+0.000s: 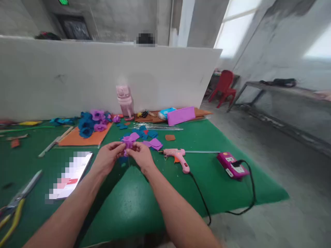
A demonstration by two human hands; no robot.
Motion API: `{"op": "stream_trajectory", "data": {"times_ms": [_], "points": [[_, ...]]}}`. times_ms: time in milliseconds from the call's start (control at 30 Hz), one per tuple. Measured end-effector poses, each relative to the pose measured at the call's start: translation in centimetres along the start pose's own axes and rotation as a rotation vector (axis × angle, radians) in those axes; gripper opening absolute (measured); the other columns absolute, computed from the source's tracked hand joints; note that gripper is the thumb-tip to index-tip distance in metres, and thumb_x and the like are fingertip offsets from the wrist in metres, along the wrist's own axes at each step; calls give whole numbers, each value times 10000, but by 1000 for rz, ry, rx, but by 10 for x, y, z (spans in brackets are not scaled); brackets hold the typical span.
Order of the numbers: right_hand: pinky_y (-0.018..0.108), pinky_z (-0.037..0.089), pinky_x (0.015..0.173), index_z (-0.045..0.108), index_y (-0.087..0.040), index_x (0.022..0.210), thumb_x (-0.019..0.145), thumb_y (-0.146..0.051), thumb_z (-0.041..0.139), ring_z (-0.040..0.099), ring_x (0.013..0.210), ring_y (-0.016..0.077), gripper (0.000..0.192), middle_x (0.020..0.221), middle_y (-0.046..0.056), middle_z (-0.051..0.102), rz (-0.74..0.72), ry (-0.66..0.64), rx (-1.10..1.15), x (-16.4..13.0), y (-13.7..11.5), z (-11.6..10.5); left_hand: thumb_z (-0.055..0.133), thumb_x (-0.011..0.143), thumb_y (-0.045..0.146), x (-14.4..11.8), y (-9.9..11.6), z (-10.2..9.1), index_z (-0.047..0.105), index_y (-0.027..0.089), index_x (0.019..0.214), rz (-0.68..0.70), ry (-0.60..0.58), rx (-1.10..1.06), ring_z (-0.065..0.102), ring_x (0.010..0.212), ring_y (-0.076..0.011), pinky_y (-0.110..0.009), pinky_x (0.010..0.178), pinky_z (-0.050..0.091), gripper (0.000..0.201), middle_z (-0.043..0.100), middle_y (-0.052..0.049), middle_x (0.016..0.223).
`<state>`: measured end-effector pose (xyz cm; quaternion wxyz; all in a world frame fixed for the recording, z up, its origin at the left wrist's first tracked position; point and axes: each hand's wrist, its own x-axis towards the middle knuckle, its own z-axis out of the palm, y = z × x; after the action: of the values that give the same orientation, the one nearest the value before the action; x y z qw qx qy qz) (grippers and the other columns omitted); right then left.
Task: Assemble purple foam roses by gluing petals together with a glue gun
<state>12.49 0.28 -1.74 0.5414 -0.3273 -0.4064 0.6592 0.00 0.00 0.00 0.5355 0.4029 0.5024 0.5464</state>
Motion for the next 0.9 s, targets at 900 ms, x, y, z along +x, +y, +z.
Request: {"op": "stream_trajectory", "data": {"times_ms": [900], "points": [[298,518,766,640,-189,1012,773,-181,516,638,801,163,269,928,53,681,-451,198,-662,-12,10,7,794,537,289,-1,-5,9,665,129,730,97,49,-193,499,535,-82,-227,537,381,282,607,1,628]]}}
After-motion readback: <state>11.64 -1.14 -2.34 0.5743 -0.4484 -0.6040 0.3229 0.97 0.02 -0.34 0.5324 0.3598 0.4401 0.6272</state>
